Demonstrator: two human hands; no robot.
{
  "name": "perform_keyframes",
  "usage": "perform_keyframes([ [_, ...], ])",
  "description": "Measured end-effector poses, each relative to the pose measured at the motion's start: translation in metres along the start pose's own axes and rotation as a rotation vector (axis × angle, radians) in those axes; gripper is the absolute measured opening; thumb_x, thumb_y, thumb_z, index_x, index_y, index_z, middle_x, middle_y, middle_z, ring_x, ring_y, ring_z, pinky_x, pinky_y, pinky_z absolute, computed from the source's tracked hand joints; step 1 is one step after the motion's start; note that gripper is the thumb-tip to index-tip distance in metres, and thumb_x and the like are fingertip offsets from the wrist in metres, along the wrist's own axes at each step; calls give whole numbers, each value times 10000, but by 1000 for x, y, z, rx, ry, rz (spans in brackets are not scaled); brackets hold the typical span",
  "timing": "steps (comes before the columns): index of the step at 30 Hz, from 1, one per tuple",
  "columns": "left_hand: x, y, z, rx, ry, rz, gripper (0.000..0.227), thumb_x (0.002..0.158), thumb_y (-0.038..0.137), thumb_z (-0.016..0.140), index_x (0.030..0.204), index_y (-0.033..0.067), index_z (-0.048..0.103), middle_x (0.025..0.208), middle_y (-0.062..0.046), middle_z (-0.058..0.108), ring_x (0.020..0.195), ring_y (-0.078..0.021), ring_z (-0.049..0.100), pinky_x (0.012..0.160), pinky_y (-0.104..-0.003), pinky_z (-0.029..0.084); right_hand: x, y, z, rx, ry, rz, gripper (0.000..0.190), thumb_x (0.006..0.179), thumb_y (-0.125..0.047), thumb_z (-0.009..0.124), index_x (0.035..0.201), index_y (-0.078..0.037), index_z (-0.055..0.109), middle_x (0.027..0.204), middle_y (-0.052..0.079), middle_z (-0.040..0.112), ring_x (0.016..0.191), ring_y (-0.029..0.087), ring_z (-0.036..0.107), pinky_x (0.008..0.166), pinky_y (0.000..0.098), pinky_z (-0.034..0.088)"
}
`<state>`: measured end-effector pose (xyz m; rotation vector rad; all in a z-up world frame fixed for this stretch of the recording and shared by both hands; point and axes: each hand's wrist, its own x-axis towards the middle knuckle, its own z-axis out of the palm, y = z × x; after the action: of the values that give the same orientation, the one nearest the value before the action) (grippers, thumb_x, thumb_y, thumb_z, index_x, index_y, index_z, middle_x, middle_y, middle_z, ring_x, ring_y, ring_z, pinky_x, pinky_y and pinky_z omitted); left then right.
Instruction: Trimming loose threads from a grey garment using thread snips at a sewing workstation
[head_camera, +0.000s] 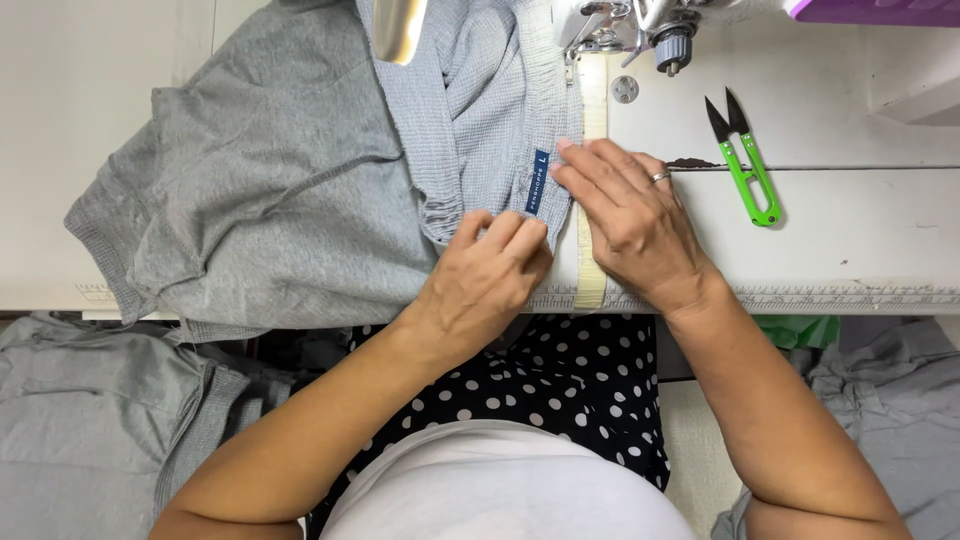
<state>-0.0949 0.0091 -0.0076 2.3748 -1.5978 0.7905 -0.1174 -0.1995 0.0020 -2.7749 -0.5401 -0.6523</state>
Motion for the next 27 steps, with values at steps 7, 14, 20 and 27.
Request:
perform_keyframes([
  [7, -1, -7, 6, -201, 33, -72, 89, 1005, 123, 614, 1008, 53, 668, 1215, -192, 683, 1222, -352, 658, 1056, -512, 465, -7, 11, 10, 80, 30, -56, 218, 1085, -91, 557, 1223, -84, 725, 1293, 89, 704, 1288, 284, 624, 1075, 423, 456],
  [14, -3, -5, 13, -165, 43, -69, 129, 1044, 168, 557, 982, 78, 625, 1225, -205, 701, 1209, -342, 676, 1033, -513, 491, -7, 13, 9, 82, 4, -56, 249, 1076, -93, 575, 1278, -70, 718, 1341, 107, 689, 1325, 296, 604, 1131, 440, 407],
  [20, 0, -5, 9, -172, 31, -82, 155, 1045, 172, 547, 960, 72, 630, 1224, -221, 704, 1211, -358, 677, 1016, -543, 499, -4, 12, 8, 87, -14, -49, 269, 1071, -87, 573, 1306, -80, 705, 1356, 98, 679, 1345, 292, 587, 1153, 448, 381],
  [27, 8, -9, 8, -178, 44, -94, 152, 1030, 154, 573, 930, 59, 636, 1169, -231, 719, 1176, -369, 692, 1017, -560, 500, 3, 12, 6, 60, -40, -40, 284, 1065, -63, 566, 1317, -90, 694, 1357, 92, 674, 1360, 282, 580, 1178, 439, 360],
])
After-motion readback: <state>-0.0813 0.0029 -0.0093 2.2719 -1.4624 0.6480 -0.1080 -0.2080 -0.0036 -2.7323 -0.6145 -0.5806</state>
